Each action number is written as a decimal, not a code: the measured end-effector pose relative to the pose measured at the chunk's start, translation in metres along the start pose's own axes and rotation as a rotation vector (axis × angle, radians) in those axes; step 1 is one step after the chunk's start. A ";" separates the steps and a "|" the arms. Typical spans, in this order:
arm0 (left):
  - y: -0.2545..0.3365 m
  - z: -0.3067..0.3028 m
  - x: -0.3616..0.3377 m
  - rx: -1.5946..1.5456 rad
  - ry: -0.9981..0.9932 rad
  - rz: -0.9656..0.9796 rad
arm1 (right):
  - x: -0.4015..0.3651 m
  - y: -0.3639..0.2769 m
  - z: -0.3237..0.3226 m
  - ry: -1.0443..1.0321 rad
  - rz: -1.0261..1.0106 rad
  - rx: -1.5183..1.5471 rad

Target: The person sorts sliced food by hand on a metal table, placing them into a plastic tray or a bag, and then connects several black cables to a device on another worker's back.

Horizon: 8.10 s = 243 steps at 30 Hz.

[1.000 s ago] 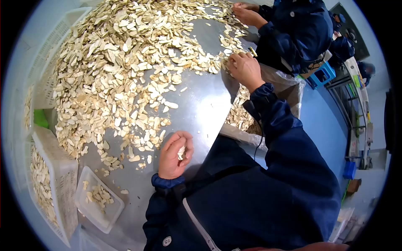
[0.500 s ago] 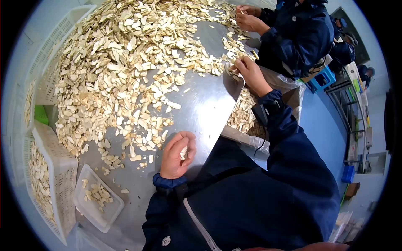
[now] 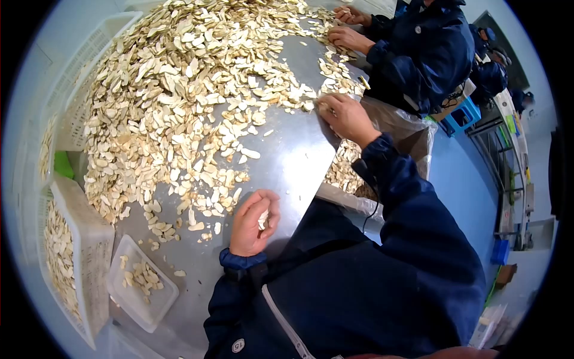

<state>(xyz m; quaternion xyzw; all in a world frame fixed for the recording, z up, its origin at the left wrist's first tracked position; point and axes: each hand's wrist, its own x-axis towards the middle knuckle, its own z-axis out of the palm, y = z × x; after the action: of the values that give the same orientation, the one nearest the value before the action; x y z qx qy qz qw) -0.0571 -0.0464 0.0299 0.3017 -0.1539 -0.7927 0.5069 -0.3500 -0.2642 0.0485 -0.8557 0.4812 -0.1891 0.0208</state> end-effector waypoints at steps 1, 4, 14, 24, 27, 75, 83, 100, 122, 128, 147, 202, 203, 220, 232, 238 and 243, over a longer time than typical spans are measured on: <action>0.000 0.000 0.000 0.004 0.006 -0.002 | -0.009 0.002 -0.008 -0.035 0.055 0.008; -0.001 0.000 0.000 -0.001 -0.011 0.002 | -0.036 0.020 -0.026 -0.059 0.103 -0.069; 0.001 0.004 -0.001 0.014 -0.021 -0.019 | 0.054 -0.051 0.007 -0.102 -0.175 0.152; 0.002 0.004 -0.002 -0.001 -0.052 -0.029 | 0.088 -0.075 0.032 -0.382 -0.464 0.283; 0.001 0.000 -0.001 -0.023 -0.074 -0.032 | 0.036 -0.086 0.000 -0.252 -0.244 0.289; 0.004 0.006 0.001 0.147 -0.012 0.100 | -0.015 -0.134 -0.009 -0.261 -0.159 0.556; 0.001 -0.002 0.001 -0.113 -0.096 0.051 | 0.018 -0.088 0.002 -0.137 -0.120 0.199; 0.003 -0.005 0.003 -0.180 -0.102 -0.010 | 0.032 -0.085 0.008 -0.144 0.042 0.249; 0.004 -0.002 0.002 -0.154 -0.059 0.007 | 0.022 -0.105 0.023 -0.031 -0.215 0.070; 0.001 -0.002 0.002 -0.151 -0.059 0.027 | 0.002 -0.091 0.001 -0.027 0.092 0.327; 0.007 0.007 -0.002 -0.074 -0.012 -0.036 | -0.017 -0.139 0.021 -0.069 -0.436 0.336; 0.004 0.002 -0.001 -0.033 -0.055 0.017 | -0.020 -0.103 0.013 0.038 0.082 0.082; 0.003 0.002 0.000 -0.040 -0.063 0.014 | -0.021 -0.101 0.009 0.046 0.104 0.092; 0.005 0.011 -0.003 -0.010 -0.013 -0.001 | -0.004 -0.128 0.024 0.007 -0.323 0.193; 0.006 0.003 -0.005 0.057 -0.120 0.064 | -0.052 -0.037 0.008 0.069 0.080 -0.069; 0.005 0.003 -0.003 0.102 -0.127 0.070 | -0.041 -0.047 -0.008 0.170 0.056 -0.013; 0.001 0.001 -0.003 0.141 -0.110 0.089 | 0.048 -0.122 0.020 -0.068 -0.316 0.268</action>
<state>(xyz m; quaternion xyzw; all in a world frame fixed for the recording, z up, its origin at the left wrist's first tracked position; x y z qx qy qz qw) -0.0564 -0.0446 0.0321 0.2853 -0.2501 -0.7720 0.5100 -0.2211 -0.2413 0.0711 -0.9160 0.3107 -0.2233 0.1206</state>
